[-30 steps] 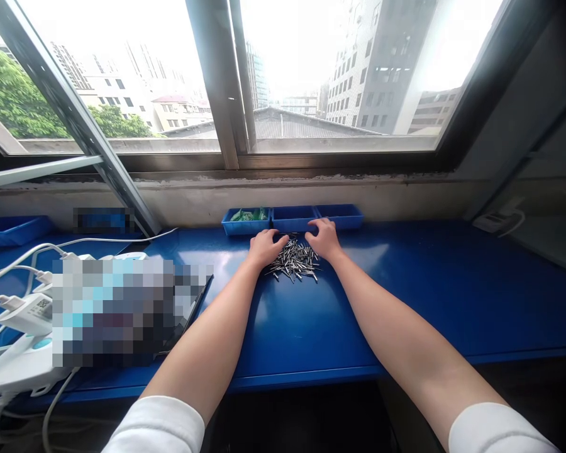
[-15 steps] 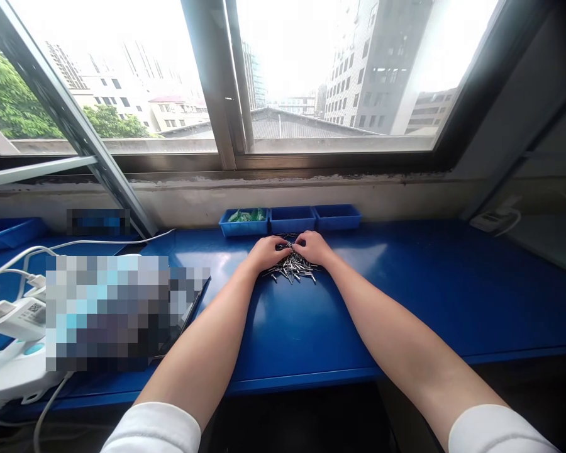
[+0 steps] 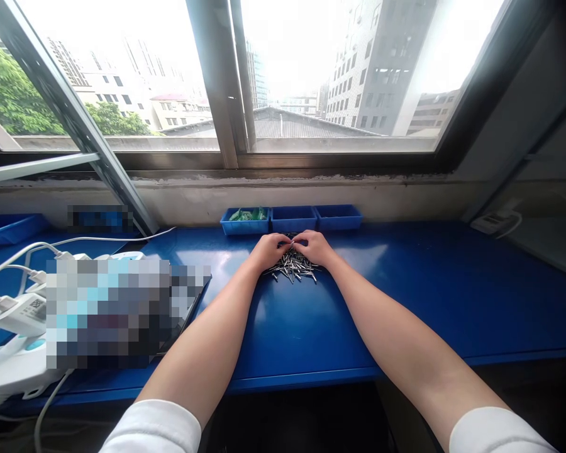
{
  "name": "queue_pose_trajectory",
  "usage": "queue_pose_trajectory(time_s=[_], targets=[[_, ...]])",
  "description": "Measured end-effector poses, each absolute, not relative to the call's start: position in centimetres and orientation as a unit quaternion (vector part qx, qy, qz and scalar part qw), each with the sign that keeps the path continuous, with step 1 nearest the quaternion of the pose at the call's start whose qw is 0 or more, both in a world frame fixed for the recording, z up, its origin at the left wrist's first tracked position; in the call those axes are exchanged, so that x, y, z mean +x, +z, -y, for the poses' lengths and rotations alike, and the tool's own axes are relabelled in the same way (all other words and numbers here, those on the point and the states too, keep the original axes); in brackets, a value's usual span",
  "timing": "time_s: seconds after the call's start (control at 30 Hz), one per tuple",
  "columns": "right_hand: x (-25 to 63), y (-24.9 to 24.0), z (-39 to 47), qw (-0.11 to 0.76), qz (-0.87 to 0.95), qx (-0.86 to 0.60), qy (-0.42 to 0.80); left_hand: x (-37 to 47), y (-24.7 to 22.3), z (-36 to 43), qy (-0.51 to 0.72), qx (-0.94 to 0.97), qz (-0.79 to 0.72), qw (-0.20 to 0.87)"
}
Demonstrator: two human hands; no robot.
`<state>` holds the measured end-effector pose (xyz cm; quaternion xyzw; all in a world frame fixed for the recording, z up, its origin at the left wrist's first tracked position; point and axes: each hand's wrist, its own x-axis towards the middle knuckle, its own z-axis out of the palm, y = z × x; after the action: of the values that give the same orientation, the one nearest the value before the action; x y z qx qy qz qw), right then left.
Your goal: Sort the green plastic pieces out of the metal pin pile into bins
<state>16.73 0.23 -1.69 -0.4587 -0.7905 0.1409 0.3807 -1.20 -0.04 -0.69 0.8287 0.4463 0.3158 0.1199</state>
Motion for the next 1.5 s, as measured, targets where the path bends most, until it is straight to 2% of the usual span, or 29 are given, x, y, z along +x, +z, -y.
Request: queue_pose_trajectory(time_s=[0.53, 0.73, 0.83, 0.93, 1.0, 1.1, 1.17, 1.33, 1.5], targets=[[17.0, -1.3, -0.3, 0.433, 0.716, -0.504, 0.212, -0.9, -0.5, 0.0, 0.365, 0.821, -0.432, 0.073], [17.3, -0.9, 0.1, 0.495, 0.672, -0.396, 0.383, -1.0, -0.4, 0.0, 0.352, 0.813, -0.461, 0.059], [17.5, -0.7, 0.2, 0.510, 0.654, -0.377, 0.413, -1.0, -0.4, 0.1, 0.346, 0.813, -0.466, 0.053], [17.8, -0.5, -0.1, 0.548, 0.634, -0.407, 0.364, -1.2, -0.5, -0.1, 0.342, 0.796, -0.499, 0.031], [18.3, -0.5, -0.3, 0.569, 0.619, -0.467, 0.274, -1.5, -0.6, -0.4, 0.339, 0.773, -0.537, 0.020], [19.1, -0.5, -0.8, 0.552, 0.599, -0.568, 0.119, -2.0, -0.7, -0.8, 0.328, 0.737, -0.591, 0.021], [19.5, -0.4, -1.1, 0.522, 0.590, -0.613, 0.064, -2.2, -0.8, -1.0, 0.313, 0.726, -0.612, 0.028], [19.8, -0.3, -1.3, 0.478, 0.580, -0.658, 0.042, -2.1, -1.1, -1.1, 0.265, 0.738, -0.619, 0.036], [20.0, -0.3, -1.2, 0.467, 0.572, -0.662, 0.127, -2.0, -1.3, -1.1, 0.262, 0.750, -0.606, 0.037]])
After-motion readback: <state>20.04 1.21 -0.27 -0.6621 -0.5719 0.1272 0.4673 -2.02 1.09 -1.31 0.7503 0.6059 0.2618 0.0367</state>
